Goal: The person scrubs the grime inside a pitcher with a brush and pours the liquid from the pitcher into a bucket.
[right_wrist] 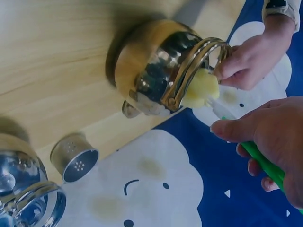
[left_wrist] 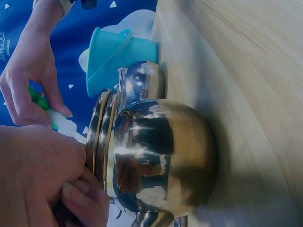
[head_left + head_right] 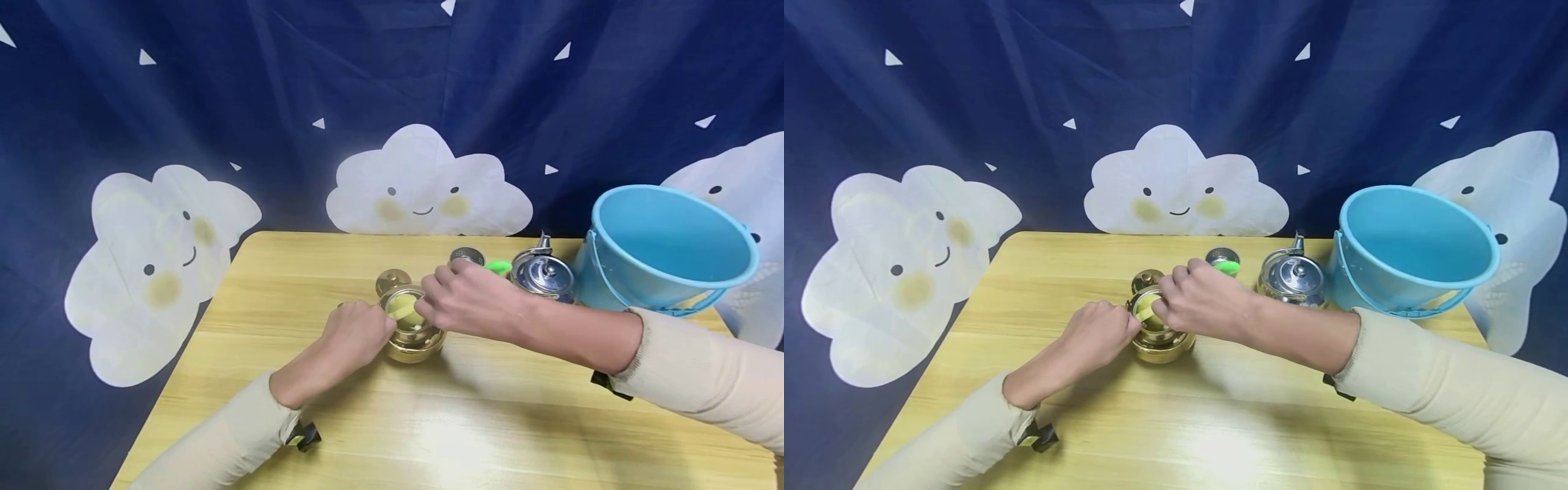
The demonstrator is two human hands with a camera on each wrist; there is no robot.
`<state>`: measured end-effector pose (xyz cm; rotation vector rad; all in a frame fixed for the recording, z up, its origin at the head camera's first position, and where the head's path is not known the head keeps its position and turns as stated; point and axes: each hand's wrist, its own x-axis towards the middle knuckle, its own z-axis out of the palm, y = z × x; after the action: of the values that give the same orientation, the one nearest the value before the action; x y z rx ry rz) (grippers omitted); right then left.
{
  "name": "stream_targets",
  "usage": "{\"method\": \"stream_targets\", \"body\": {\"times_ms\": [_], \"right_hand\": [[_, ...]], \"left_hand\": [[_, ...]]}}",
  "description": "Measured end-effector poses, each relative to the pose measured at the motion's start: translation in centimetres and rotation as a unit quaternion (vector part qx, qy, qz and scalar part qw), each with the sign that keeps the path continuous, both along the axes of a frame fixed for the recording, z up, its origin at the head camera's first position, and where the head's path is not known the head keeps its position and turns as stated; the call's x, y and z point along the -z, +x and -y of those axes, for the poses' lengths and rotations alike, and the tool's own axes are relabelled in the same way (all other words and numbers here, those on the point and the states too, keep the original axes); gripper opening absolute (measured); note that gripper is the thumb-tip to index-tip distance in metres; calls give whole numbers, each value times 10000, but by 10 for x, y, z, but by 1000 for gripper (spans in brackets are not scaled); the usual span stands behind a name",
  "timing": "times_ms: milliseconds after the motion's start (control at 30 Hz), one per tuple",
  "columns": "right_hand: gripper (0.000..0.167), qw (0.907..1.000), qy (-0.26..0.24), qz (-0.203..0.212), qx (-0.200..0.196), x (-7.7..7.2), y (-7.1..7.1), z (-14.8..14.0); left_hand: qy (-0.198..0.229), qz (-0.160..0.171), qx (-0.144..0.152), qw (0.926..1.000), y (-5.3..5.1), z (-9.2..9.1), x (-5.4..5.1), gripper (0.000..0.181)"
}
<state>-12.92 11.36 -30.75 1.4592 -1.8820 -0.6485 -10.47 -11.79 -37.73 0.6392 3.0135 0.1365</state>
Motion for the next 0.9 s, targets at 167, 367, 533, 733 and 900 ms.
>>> {"method": "stream_targets", "body": {"times_ms": [167, 367, 533, 733, 900], "right_hand": [[17, 9999, -60, 95, -64, -2, -2, -6], [13, 9999, -58, 134, -47, -3, -2, -12], [11, 9999, -51, 137, -89, -10, -1, -19], [18, 9997, -16, 211, -78, -14, -1, -24], [29, 9998, -64, 157, -59, -14, -1, -25]], "left_hand": [[-176, -61, 61, 9998, 0, 0, -1, 44], [1, 16, -29, 10000, 0, 0, -1, 45], [-331, -220, 235, 9989, 1, 0, -1, 44], [-358, -212, 261, 9988, 1, 1, -1, 44], [-278, -103, 199, 9994, 1, 0, -1, 44]]}}
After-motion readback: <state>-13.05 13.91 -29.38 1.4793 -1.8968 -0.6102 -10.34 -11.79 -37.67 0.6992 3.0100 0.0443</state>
